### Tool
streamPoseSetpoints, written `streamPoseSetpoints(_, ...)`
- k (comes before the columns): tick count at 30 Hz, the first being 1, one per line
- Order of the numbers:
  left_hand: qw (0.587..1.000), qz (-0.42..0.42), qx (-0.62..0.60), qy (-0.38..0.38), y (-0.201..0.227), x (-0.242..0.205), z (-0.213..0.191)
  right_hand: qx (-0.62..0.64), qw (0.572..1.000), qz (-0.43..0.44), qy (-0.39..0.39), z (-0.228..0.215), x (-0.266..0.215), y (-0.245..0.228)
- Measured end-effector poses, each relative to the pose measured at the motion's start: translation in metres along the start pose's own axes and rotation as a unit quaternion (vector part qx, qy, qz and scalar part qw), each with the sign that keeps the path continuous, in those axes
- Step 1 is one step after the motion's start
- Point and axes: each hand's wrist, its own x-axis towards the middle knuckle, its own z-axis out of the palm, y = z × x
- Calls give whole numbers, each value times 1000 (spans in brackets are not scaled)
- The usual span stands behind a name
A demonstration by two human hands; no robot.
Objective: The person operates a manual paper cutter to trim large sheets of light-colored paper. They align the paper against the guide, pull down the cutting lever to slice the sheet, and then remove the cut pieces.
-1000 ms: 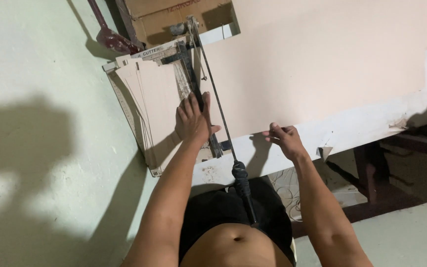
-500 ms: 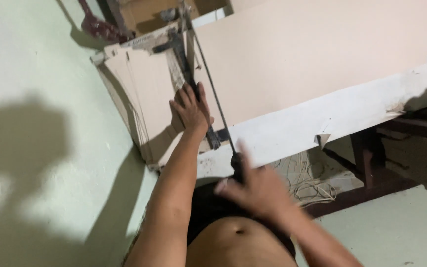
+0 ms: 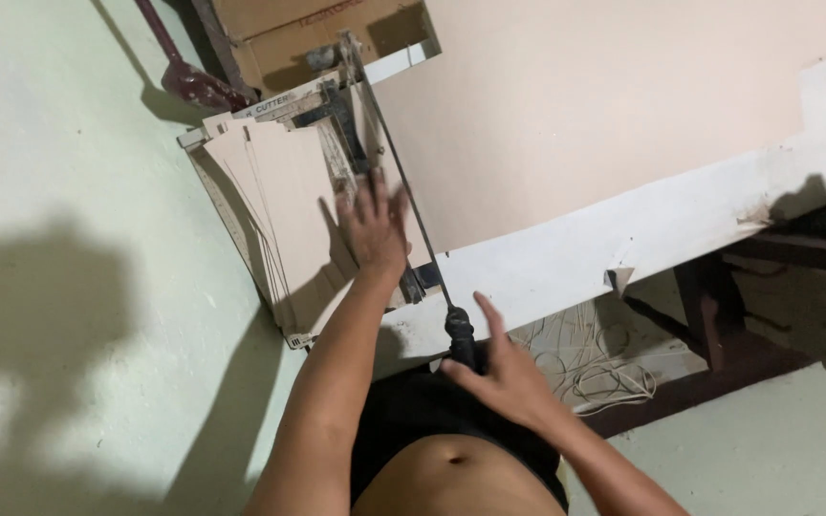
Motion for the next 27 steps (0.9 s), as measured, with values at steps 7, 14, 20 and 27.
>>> streamPoseSetpoints(7, 807, 129, -564, -123, -27, -4, 58, 315, 949, 19, -8, -18, 103, 75)
streamPoseSetpoints(14, 913, 339, 227, 5, -109, -47, 75, 622, 762, 53, 171, -39, 247, 187)
streamPoseSetpoints(20, 966, 233, 116, -2, -104, -35, 12, 611, 775, 20, 158, -38, 158, 183)
streamPoseSetpoints(27, 991, 88, -102, 2, -38, -17, -23, 484, 869, 22, 104, -29, 189, 150)
